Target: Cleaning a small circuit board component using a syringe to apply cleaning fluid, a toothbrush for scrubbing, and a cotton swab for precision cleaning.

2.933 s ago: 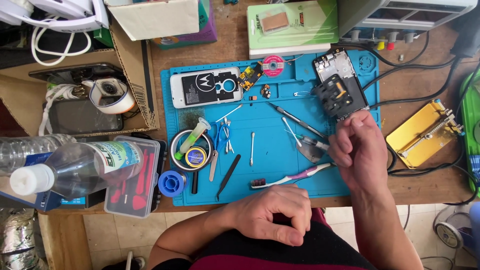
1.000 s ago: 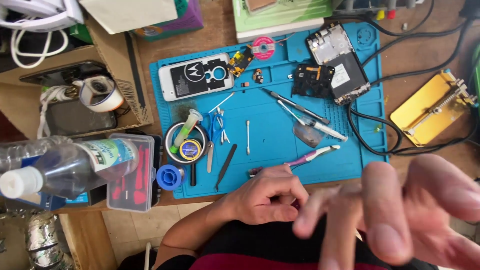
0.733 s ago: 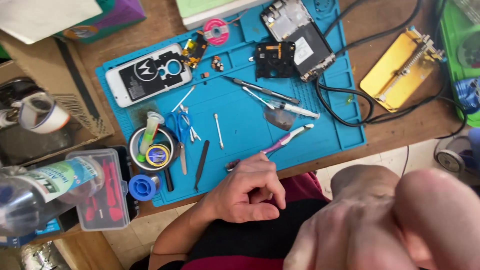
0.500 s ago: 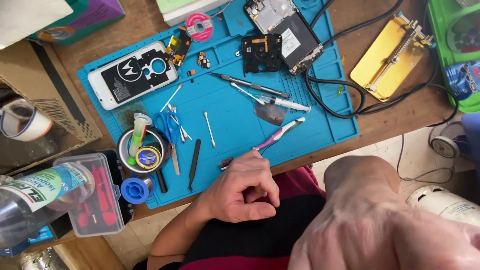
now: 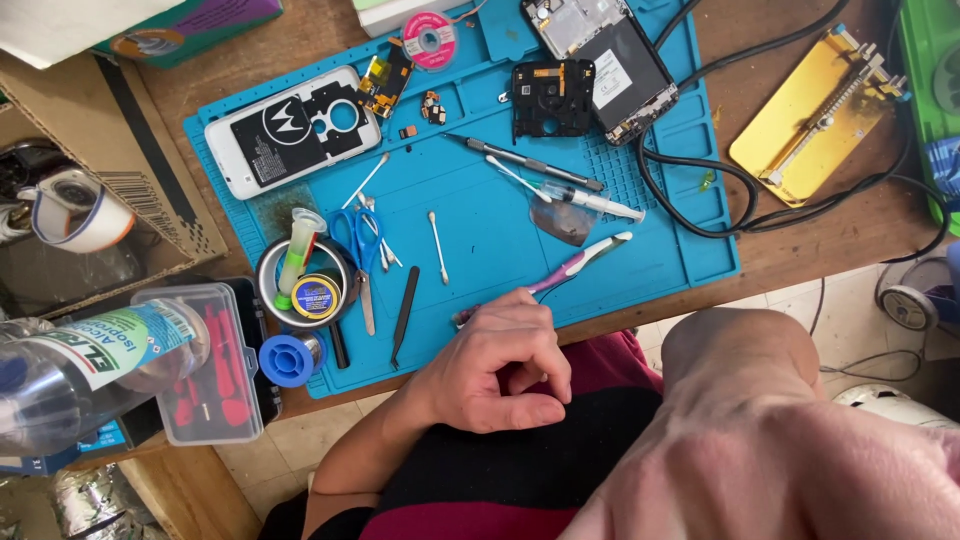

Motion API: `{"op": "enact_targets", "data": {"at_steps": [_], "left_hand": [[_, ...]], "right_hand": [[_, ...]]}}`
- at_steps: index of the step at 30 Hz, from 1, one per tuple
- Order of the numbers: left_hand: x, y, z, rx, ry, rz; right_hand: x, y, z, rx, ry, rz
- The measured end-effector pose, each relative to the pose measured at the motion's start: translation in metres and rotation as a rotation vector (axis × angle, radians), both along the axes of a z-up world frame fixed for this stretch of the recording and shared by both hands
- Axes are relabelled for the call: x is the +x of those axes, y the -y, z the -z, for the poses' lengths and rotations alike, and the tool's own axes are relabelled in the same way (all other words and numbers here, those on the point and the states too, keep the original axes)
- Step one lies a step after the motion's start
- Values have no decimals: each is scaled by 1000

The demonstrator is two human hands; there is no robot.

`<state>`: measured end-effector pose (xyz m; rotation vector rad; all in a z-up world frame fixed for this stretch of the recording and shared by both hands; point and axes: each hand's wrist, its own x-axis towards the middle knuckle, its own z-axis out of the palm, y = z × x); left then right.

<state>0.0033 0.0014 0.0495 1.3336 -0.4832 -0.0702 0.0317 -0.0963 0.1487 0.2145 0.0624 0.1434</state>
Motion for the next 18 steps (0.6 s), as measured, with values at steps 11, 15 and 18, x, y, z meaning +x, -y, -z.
{"op": "enact_targets", "data": {"at_steps": [11, 15, 18], "left_hand": [[-3, -16, -12, 189, 12, -58], [-11, -24, -15, 189, -201, -164], [-11, -24, -19, 48, -246, -226]], "right_hand": [[86, 69, -19, -637, 1188, -845], [82, 70, -9, -807, 1506, -889], [76, 75, -1, -760, 1605, -1011]]}}
